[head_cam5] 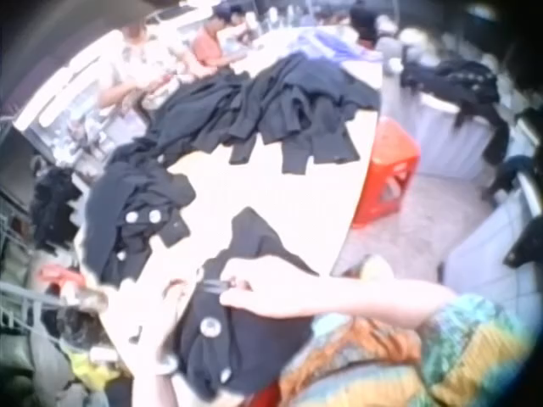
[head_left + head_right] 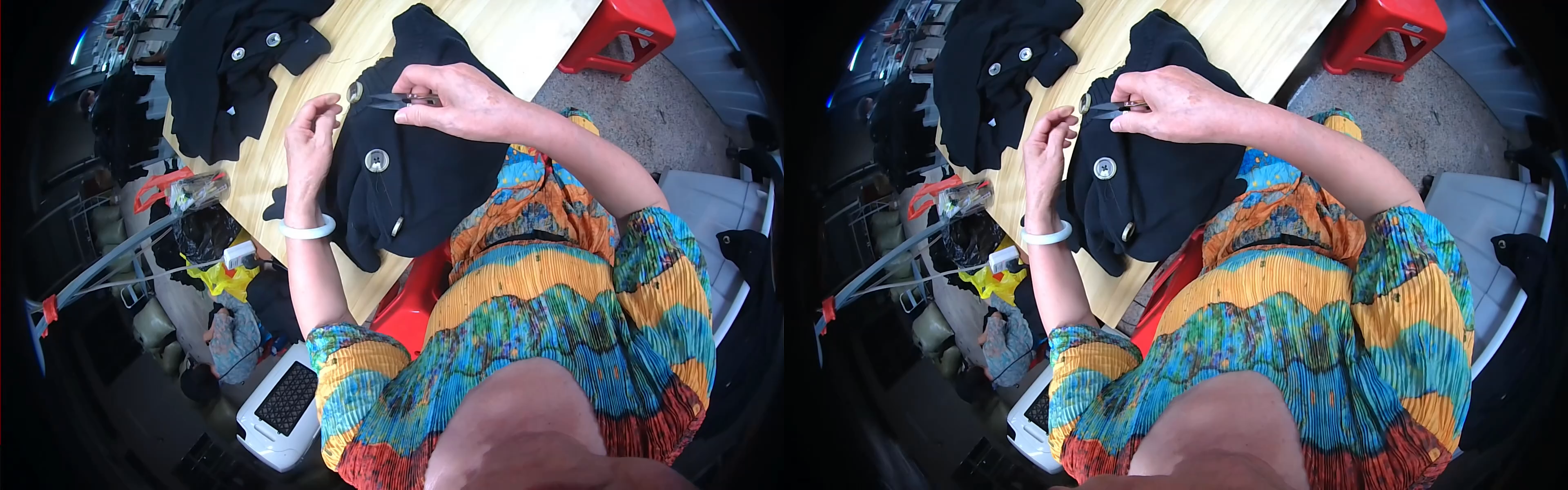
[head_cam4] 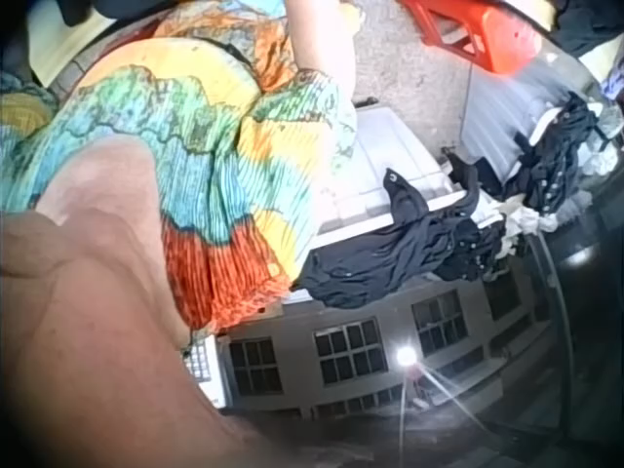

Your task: Attaching and securing buttons to black garments using a needle and thread.

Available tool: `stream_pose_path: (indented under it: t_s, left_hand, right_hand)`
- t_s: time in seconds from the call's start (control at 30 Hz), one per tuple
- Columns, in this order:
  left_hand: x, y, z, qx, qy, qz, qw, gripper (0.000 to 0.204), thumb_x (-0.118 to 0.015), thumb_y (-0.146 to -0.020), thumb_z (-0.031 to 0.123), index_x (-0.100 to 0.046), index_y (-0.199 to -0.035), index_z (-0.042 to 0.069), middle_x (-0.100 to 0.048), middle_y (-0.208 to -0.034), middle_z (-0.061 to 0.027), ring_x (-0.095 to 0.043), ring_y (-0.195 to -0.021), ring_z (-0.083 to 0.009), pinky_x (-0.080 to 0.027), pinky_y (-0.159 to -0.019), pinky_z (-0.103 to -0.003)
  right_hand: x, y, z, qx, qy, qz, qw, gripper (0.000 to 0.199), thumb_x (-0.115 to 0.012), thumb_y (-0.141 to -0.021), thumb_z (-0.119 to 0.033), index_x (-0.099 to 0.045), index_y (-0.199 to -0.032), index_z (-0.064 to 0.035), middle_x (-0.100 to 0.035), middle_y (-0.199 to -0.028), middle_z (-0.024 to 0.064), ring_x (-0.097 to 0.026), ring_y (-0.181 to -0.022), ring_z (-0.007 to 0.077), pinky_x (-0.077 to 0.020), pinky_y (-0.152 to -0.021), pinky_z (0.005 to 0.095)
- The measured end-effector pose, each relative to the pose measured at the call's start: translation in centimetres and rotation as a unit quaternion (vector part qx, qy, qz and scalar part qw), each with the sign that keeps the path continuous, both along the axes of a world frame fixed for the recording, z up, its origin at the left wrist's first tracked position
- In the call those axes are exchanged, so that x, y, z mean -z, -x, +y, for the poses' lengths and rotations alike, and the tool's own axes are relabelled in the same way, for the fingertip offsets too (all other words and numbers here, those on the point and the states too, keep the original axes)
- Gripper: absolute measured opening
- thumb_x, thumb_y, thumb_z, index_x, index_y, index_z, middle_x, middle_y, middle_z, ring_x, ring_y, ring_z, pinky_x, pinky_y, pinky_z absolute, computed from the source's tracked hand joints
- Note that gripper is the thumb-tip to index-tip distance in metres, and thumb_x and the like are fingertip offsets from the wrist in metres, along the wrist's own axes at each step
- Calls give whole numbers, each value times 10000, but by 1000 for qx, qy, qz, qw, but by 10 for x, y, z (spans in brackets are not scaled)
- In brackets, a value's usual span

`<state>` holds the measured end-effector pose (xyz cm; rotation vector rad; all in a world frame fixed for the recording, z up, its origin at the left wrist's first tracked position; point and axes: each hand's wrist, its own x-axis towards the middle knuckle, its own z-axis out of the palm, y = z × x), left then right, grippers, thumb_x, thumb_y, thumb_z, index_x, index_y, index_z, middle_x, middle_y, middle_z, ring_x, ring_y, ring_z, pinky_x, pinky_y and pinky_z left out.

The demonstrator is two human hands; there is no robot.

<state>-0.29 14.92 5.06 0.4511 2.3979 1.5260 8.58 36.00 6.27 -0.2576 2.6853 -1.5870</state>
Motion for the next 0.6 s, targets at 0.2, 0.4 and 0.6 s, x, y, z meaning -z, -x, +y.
stream_pose_path:
  t_s: [0.2,0.4,0.6]
  left_hand:
    - [5,3,-4,81,65,-9,995,204,-556,-774,1,-602,-972,-11,-564,-819,-32,-508,-687,-86,-426,-639,-204]
    - [12,4,0,87,43,63,993,147,-573,-772,-9,-599,-914,-36,-556,-799,-36,-503,-676,-85,-413,-631,-189]
    - [2,-4,1,61,-24,74,995,111,-558,-801,26,-603,-888,-27,-555,-761,-12,-501,-654,-83,-403,-622,-183]
  right_hand:
    - [5,-1,2,-5,-6,1,1000,348,-585,-786,-293,-543,-916,27,-555,-650,112,-554,-608,208,-429,-593,312]
    - [3,-2,2,-13,-3,-4,1000,345,-587,-784,-292,-545,-913,25,-549,-630,107,-549,-592,206,-425,-580,315]
    - [4,-2,3,-3,4,5,1000,337,-587,-781,-284,-545,-904,28,-547,-627,110,-549,-595,211,-421,-578,320]
